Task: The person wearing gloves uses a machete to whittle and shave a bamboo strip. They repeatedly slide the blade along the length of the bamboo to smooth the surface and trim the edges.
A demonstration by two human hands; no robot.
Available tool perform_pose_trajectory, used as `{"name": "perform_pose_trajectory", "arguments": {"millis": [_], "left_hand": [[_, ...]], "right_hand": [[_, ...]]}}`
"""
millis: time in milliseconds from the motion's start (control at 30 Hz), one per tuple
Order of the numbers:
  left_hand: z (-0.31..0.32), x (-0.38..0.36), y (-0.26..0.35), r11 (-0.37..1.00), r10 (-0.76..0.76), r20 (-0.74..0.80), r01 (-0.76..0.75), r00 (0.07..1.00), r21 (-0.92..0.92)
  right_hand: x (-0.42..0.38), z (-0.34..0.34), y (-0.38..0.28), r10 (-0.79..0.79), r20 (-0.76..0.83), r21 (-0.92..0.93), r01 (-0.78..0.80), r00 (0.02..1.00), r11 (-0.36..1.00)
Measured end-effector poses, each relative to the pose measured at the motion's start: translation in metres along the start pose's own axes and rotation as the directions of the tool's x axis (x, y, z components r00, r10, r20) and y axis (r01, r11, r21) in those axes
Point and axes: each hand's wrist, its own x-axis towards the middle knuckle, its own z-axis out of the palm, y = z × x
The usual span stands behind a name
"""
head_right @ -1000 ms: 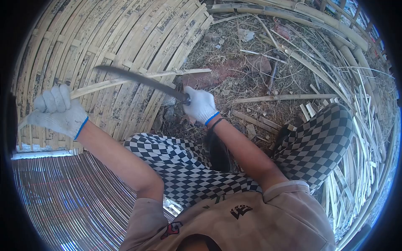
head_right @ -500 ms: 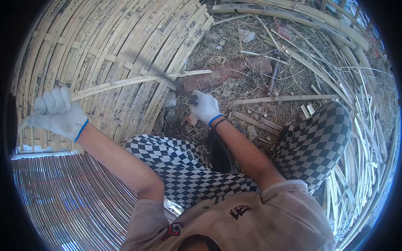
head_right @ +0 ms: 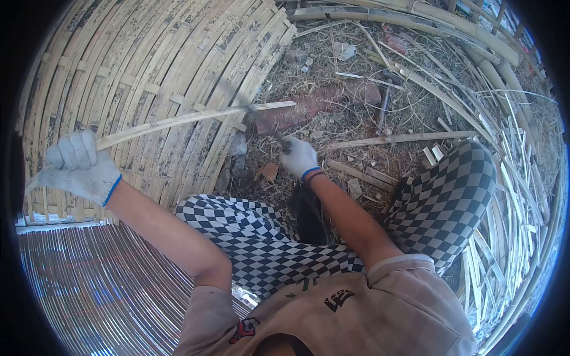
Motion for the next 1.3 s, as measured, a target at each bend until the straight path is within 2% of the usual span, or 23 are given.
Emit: {"name": "perform_pose_trajectory", "arguments": {"millis": [33,67,133,200,267,367,467,533,567,600,667,700,733,800,900,1000,1033,1067,1133,1167,1200,1267,1300], "left_hand": [[-0.001,-0.001,0.001,1.0,0.012,-0.023,-0.012,1.0,0.012],[-0.002,-0.002,0.001,1.0,0.024,-0.044,-0.023,0.999,0.021],[-0.001,0.001,-0.003,0.999,0.039,-0.026,-0.039,0.999,0.011],[0.002,0.004,-0.004,0.999,0.037,0.035,-0.037,0.999,-0.006],[0.007,0.007,-0.005,0.999,0.014,0.027,-0.013,1.0,-0.029],[0.007,0.006,-0.005,0.999,-0.003,0.06,0.006,0.998,-0.053],[0.001,0.006,-0.004,0.998,-0.005,0.035,0.007,0.999,-0.058],[-0.002,0.003,-0.002,0.999,-0.012,-0.015,0.012,1.0,-0.046],[-0.002,0.002,-0.001,0.999,-0.011,-0.038,0.01,0.999,-0.039],[-0.003,0.001,-0.001,0.999,-0.011,-0.061,0.008,0.998,-0.034],[-0.001,0.008,-0.005,0.996,-0.015,0.071,0.021,0.997,-0.083],[0.0,0.008,-0.005,0.994,-0.016,0.127,0.029,0.992,-0.105],[0.006,0.011,-0.006,0.991,-0.034,0.099,0.047,0.994,-0.122],[0.017,0.014,-0.004,0.986,-0.059,0.07,0.069,0.996,-0.149],[0.018,0.014,-0.005,0.979,-0.058,0.124,0.081,0.991,-0.187],[0.016,0.011,-0.005,0.999,-0.014,0.073,0.018,0.997,-0.05],[0.01,0.009,-0.005,0.998,-0.011,0.062,0.015,0.998,-0.054],[0.001,0.008,-0.005,0.998,-0.006,0.055,0.009,0.998,-0.058],[-0.004,0.008,-0.004,0.998,0.004,0.04,-0.002,0.999,-0.058],[-0.004,0.007,-0.004,0.998,0.007,0.027,-0.005,1.0,-0.057],[-0.002,0.007,-0.007,0.998,0.005,0.005,-0.005,1.0,-0.061],[0.003,0.007,-0.008,0.996,0.0,0.035,0.004,0.999,-0.095],[0.006,0.01,-0.007,0.994,-0.001,0.057,0.007,0.998,-0.107]], "right_hand": [[0.007,0.0,0.028,0.214,0.081,-0.017,-0.213,0.974,0.977],[0.011,-0.003,0.04,0.306,0.155,-0.063,-0.3,0.939,0.952],[0.005,0.001,0.017,0.294,0.078,0.024,-0.297,0.953,0.955],[0.018,0.021,-0.013,0.078,0.147,-0.081,-0.066,0.986,0.994],[0.0,-0.02,-0.07,-0.03,0.026,0.033,0.029,0.999,0.999],[-0.007,-0.061,-0.112,-0.357,0.081,-0.045,0.362,0.93,0.931],[0.001,-0.029,-0.046,-0.294,0.031,-0.051,0.296,0.955,0.954],[0.01,0.013,0.04,0.083,0.001,-0.051,-0.083,0.997,0.995],[0.021,0.029,0.071,0.059,0.06,-0.15,-0.049,0.996,0.987],[0.02,0.024,0.077,0.146,0.107,-0.169,-0.127,0.984,0.977],[0.022,0.012,0.039,0.205,0.155,-0.138,-0.184,0.966,0.973],[0.022,0.005,0.011,0.185,0.161,-0.107,-0.169,0.97,0.98],[0.021,-0.007,-0.019,0.134,0.148,-0.065,-0.125,0.98,0.99],[0.002,-0.049,-0.087,-0.069,0.077,-0.012,0.07,0.995,0.997],[-0.008,-0.072,-0.118,-0.386,0.114,-0.063,0.395,0.915,0.917],[-0.002,-0.028,-0.033,-0.352,0.08,0.009,0.353,0.932,0.936],[-0.002,0.003,0.018,-0.138,0.038,-0.007,0.138,0.99,0.99],[0.001,0.024,0.062,0.08,-0.01,-0.01,-0.08,0.997,0.997],[0.019,0.015,0.091,0.268,0.17,-0.292,-0.211,0.948,0.933],[0.026,0.021,0.097,0.024,0.29,-0.476,0.123,0.957,0.871],[0.033,0.026,0.102,-0.222,0.389,-0.603,0.429,0.894,0.672],[0.029,0.006,0.018,-0.26,0.417,-0.596,0.478,0.871,0.645],[0.019,-0.008,-0.022,-0.202,0.22,-0.322,0.266,0.954,0.908]]}}
